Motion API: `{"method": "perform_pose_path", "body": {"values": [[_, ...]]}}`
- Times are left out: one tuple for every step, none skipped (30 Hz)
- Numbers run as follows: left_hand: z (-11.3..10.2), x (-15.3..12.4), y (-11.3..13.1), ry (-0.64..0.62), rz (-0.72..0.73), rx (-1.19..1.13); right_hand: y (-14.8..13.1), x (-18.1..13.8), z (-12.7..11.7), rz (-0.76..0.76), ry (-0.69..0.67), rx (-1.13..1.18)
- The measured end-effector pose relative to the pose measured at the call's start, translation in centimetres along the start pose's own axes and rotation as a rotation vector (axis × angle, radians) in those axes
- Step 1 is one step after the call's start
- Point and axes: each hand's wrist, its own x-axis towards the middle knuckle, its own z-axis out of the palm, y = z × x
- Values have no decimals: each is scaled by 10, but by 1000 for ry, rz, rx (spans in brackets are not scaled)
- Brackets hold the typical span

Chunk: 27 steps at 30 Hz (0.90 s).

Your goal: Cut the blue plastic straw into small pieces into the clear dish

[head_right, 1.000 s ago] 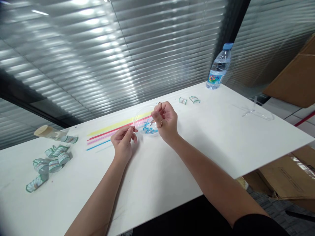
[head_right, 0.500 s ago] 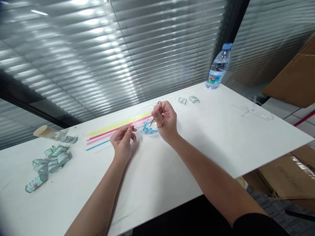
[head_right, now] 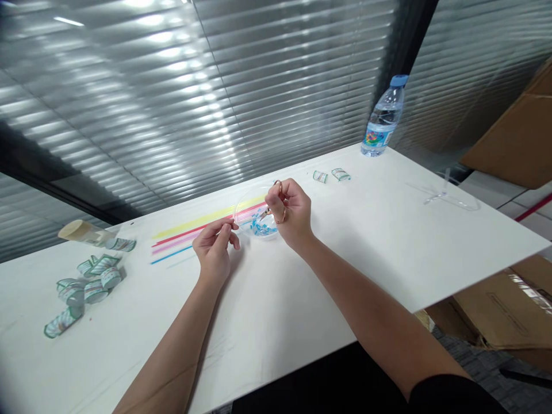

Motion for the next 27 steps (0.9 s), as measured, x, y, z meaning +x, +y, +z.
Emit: {"method": "perform_pose_path", "body": {"values": [[0,0,0,-3,6,-2,0,0,0,0,-1,0],[0,0,1,-4,12,-4,-1,0,0,4,-1,-3],[0,0,1,-4,17,-4,-1,0,1,11,0,-5],[0,0,1,-4,20,-2,-1,0,1,19,0,-6],[1,0,2,-3,22,3,-1,0,1,25,1,-8],[1,0,2,-4,25,7,-2,0,1,30,1,-8],[1,0,2,-6,28,11,-2,0,2,30,-2,-6],[1,0,2,-11,31,14,-2,0,1,29,-5,0],[1,-1,2,-17,34,16,-2,0,1,27,-6,5],[1,-1,2,-23,38,16,-2,0,1,26,-7,7],[1,-1,2,-28,41,17,-2,0,1,27,-6,7],[1,-1,2,-32,46,18,-1,0,1,29,-3,2],[1,-1,2,-34,52,19,-1,0,1,32,2,-6],[1,-1,2,-38,58,21,-2,0,1,36,9,-16],[1,-1,2,-39,65,24,-2,0,1,40,14,-22],[1,-1,2,-41,71,29,-2,0,1,46,19,-25],[1,-1,2,-41,77,37,-2,0,1,52,24,-28],[2,-1,2,-41,81,48,-2,-1,1,60,29,-30],[2,-1,3,-39,85,61,-3,-1,1,68,34,-33],[2,-1,3,-38,88,75,-3,-1,1,77,37,-36],[2,-1,3,-36,94,91,-3,-1,1,85,39,-36],[2,-2,4,-34,99,106,-3,-1,1,88,41,-31],[3,-2,4,-30,103,120,-3,-1,1,88,40,-24],[3,-2,5,-24,105,134,-3,-1,1,86,38,-17],[3,-2,5,-17,104,145,-4,-1,1,84,36,-16],[4,-2,6,-8,99,154,-4,-1,2,82,37,-21],[5,-2,6,1,92,159,-4,-1,2,83,40,-31]]}}
